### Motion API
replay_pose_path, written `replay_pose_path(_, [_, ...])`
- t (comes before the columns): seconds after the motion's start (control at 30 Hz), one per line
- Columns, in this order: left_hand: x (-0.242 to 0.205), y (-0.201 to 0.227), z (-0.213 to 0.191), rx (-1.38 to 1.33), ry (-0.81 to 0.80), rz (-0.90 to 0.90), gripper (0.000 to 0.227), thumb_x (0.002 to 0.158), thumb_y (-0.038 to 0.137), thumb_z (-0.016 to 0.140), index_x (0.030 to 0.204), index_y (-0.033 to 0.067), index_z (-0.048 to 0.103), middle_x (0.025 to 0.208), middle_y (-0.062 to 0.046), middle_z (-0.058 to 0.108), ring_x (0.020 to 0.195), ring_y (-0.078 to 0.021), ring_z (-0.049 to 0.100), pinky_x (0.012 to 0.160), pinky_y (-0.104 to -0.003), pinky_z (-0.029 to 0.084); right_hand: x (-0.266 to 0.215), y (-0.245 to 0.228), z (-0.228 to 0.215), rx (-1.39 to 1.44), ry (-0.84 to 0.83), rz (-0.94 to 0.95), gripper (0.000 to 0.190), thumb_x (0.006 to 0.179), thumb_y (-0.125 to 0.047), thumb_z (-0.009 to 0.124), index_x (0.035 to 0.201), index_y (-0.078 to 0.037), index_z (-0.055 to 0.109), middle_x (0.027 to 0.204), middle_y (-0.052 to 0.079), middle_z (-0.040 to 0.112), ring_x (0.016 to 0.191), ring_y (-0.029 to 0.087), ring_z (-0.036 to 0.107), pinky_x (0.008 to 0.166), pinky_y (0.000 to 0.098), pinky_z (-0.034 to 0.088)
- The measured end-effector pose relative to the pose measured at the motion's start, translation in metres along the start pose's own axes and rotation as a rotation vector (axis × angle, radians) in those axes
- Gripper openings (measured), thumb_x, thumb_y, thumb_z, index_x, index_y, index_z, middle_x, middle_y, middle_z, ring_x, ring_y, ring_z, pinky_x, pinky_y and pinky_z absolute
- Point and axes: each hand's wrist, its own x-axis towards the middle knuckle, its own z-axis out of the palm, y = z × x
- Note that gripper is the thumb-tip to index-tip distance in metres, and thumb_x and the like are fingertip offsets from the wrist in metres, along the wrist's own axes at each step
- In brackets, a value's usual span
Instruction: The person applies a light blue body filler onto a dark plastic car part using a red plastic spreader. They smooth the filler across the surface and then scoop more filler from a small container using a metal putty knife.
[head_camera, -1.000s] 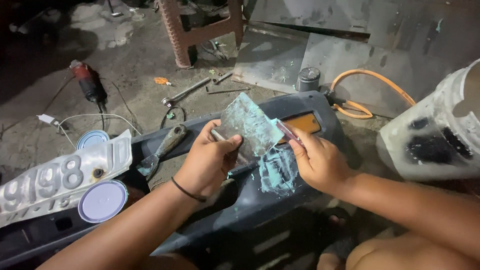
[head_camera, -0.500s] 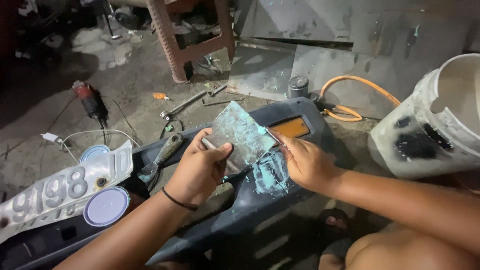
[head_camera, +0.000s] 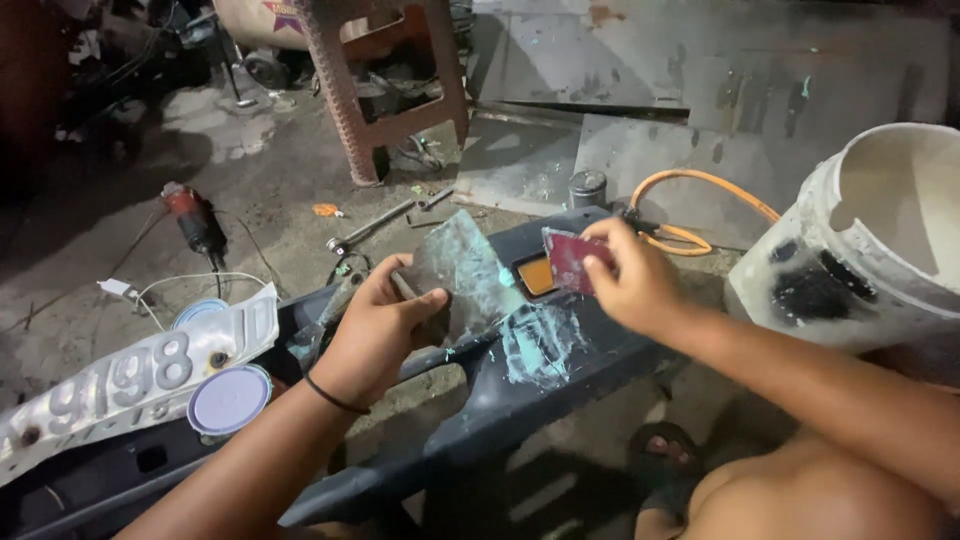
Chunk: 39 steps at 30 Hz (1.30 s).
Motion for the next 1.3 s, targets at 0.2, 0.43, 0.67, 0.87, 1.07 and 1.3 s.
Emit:
replay_pose_path(0.2, [-0.002,-0.008,-0.006,0.382,-0.015,-0.210,0.039,0.090,-0.001,0.071,0.126,0.0060,0.058,0.095,-0.022,0.065,0.077,-0.0337,0.069,0.064,-0.043,0.059,0.000,-0.059,-0.042,0.382,-0.104,0.044,0.049,0.093,-0.006,0.064,0.140,-0.018,0.060,0.114,0.017,0.075,0.107,0.028,0.073,0.089,0.0420,0.059])
replay_pose_path(0.43, [0.001,-0.023,0.011,0.556,-0.113,-0.287,0.040,0.088,0.006,0.075,0.126,0.0078,0.062,0.103,-0.020,0.065,0.089,-0.0286,0.065,0.073,-0.041,0.058,-0.007,-0.056,-0.036,0.328,-0.240,-0.064,0.040,0.095,-0.005,0.062,0.134,-0.012,0.065,0.119,0.020,0.074,0.116,0.038,0.069,0.097,0.0482,0.055])
replay_pose_path(0.67, [0.009,-0.022,0.014,0.460,-0.132,-0.325,0.036,0.087,0.000,0.072,0.120,-0.0003,0.060,0.087,-0.016,0.057,0.071,-0.0236,0.055,0.054,-0.031,0.045,-0.004,-0.053,-0.017,0.362,-0.293,-0.163,0.041,0.100,-0.003,0.055,0.140,-0.005,0.062,0.119,0.025,0.072,0.113,0.043,0.068,0.097,0.0504,0.054])
replay_pose_path(0.87, [0.023,-0.040,0.002,0.366,-0.011,-0.353,0.037,0.084,0.001,0.072,0.118,-0.0024,0.059,0.080,-0.013,0.051,0.066,-0.0229,0.053,0.050,-0.031,0.041,-0.014,-0.043,0.005,0.356,-0.460,-0.108,0.043,0.101,-0.009,0.056,0.143,-0.013,0.062,0.121,0.020,0.072,0.115,0.038,0.069,0.096,0.0455,0.056])
replay_pose_path(1.07, [0.033,-0.045,0.002,0.363,0.055,-0.363,0.046,0.083,0.004,0.073,0.126,-0.0042,0.060,0.084,-0.018,0.054,0.068,-0.0268,0.057,0.055,-0.038,0.050,-0.003,-0.043,0.000,0.335,-0.630,-0.064,0.042,0.100,-0.010,0.057,0.142,-0.013,0.062,0.126,0.019,0.071,0.119,0.037,0.068,0.099,0.0449,0.055])
replay_pose_path(1.3, [0.027,-0.014,-0.005,0.318,0.127,-0.237,0.046,0.091,0.004,0.067,0.135,0.0006,0.055,0.099,-0.023,0.063,0.088,-0.0356,0.070,0.075,-0.048,0.061,0.000,-0.074,-0.045,0.350,-0.648,-0.049,0.041,0.091,-0.009,0.066,0.132,-0.009,0.067,0.110,0.027,0.076,0.107,0.046,0.072,0.092,0.0529,0.060])
